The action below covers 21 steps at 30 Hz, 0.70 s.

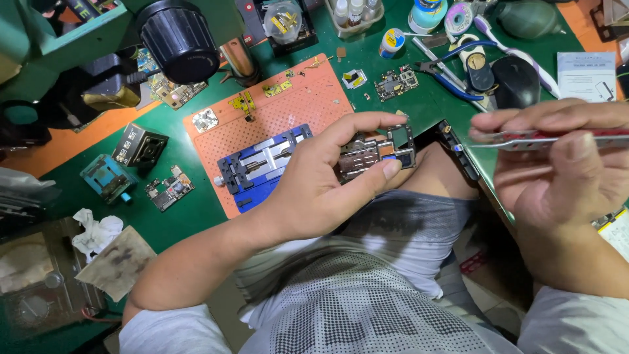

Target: Technician reassembles a mobile phone, connects internal ribbon cables using tweezers, installs the battery, and plugs in a charging cable to verify functionality.

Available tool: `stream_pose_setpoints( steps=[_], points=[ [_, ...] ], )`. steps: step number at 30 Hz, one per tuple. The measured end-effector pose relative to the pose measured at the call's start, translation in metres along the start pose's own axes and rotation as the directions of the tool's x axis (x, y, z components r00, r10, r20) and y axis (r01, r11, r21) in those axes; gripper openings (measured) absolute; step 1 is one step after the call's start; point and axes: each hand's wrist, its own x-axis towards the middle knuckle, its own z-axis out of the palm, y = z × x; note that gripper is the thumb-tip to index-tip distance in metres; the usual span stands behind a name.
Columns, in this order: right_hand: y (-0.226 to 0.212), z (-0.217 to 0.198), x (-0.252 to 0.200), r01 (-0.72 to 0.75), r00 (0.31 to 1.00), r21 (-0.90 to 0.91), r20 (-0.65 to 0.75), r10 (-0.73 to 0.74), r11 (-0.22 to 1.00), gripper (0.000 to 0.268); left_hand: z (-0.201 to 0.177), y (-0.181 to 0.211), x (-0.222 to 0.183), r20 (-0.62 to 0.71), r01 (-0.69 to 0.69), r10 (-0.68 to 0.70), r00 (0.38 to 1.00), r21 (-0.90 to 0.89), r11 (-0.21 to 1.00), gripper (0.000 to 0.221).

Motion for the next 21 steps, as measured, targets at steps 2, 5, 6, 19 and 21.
stream_pose_setpoints(
  steps=[2, 5, 6, 19, 21],
  points=[
    [0.002, -0.021, 0.006, -0.130, 0.984, 0.014, 0.127, 0.127, 0.991, 0.025, 0.000, 0.001, 0.001, -0.060, -0.023, 0.027, 0.998, 0.065, 0.998, 0.028],
    [0.040, -0.076, 0.033, 0.040, 0.972, -0.219, 0.235, 0.013, 0.975, 0.019, 0.001, 0.002, 0.000, -0.017, 0.022, -0.023, 1.000, -0.006, 1.000, 0.031],
    [0.032, -0.067, 0.038, 0.037, 0.976, -0.226, 0.218, 0.013, 0.973, 0.019, 0.000, 0.001, 0.000, 0.001, 0.024, -0.024, 1.000, -0.004, 1.000, 0.031],
    [0.110, -0.035, 0.053, 0.355, 0.880, -0.926, 0.284, 0.380, -0.131, 0.021, -0.005, 0.013, -0.004, 0.058, -0.002, -0.005, 0.998, 0.126, 0.992, 0.044],
    [0.128, -0.046, 0.051, 0.417, 0.890, -0.861, 0.322, 0.322, -0.290, 0.018, -0.004, 0.014, -0.004, 0.050, 0.007, -0.018, 0.999, 0.209, 0.978, 0.047]
  ],
)
